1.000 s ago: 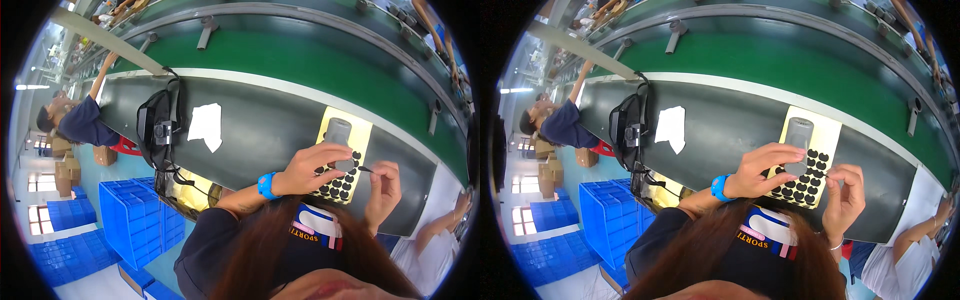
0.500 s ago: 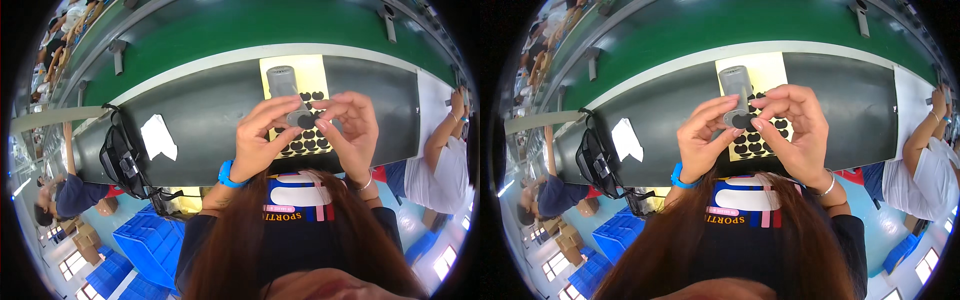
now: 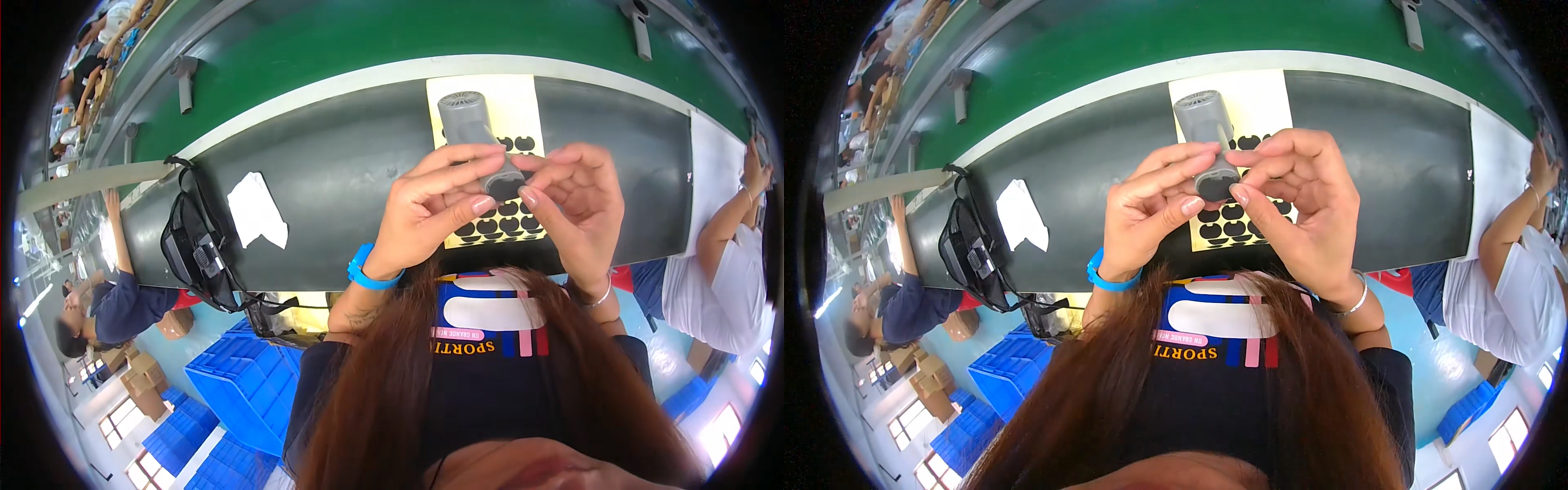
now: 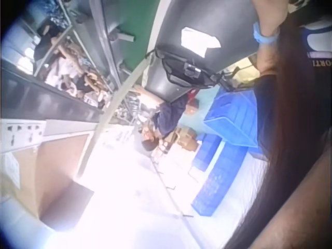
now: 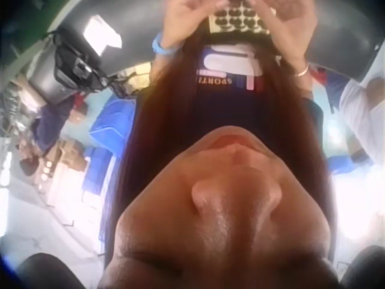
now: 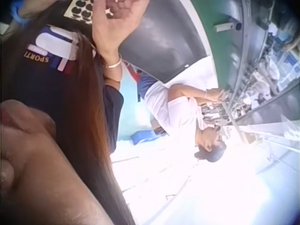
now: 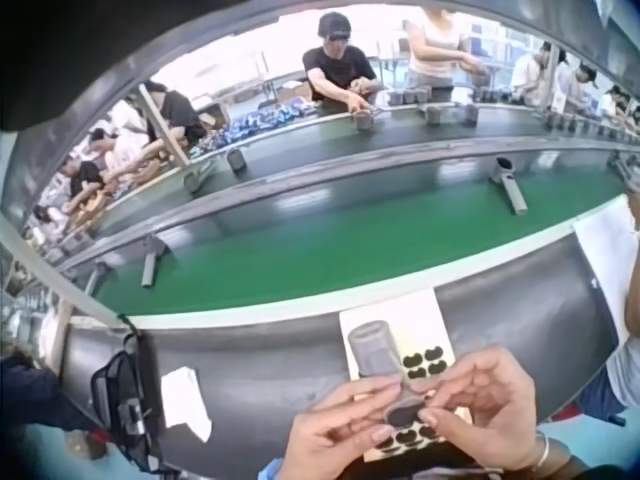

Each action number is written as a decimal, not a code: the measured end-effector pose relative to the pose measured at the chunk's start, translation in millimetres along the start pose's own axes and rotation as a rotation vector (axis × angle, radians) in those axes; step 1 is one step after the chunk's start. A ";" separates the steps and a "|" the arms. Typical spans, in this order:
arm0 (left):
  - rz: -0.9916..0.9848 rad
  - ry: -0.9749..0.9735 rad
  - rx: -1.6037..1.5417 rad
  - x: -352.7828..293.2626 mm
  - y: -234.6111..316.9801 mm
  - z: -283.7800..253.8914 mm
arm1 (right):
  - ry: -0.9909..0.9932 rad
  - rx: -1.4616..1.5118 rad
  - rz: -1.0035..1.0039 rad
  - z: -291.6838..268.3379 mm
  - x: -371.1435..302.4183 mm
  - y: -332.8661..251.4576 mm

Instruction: The person is manually assembling small circular electronic components onto a base part on an assembly line.

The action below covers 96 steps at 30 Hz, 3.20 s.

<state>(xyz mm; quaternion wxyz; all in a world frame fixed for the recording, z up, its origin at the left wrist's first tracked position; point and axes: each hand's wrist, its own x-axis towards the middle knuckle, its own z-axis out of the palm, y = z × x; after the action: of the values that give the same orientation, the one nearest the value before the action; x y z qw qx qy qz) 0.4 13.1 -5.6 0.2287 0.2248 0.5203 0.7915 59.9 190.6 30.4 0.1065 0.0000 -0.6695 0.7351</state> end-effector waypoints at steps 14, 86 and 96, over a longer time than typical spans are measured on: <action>-0.004 -0.027 0.035 3.3 2.2 -1.4 | 0.025 0.000 0.031 1.5 -0.2 -2.9; 0.105 0.157 0.179 1.6 -0.7 19.4 | 0.101 -0.520 -0.135 9.2 -2.7 -12.1; 0.089 0.183 0.169 0.4 4.1 16.3 | 0.084 -0.923 -0.258 8.5 1.0 -20.2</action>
<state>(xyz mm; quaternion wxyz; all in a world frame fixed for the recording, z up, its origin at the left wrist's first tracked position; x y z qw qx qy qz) 9.3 23.6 4.1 0.1253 0.1927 0.5934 0.7714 60.9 184.0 51.3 0.2127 0.0060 -0.9156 0.3413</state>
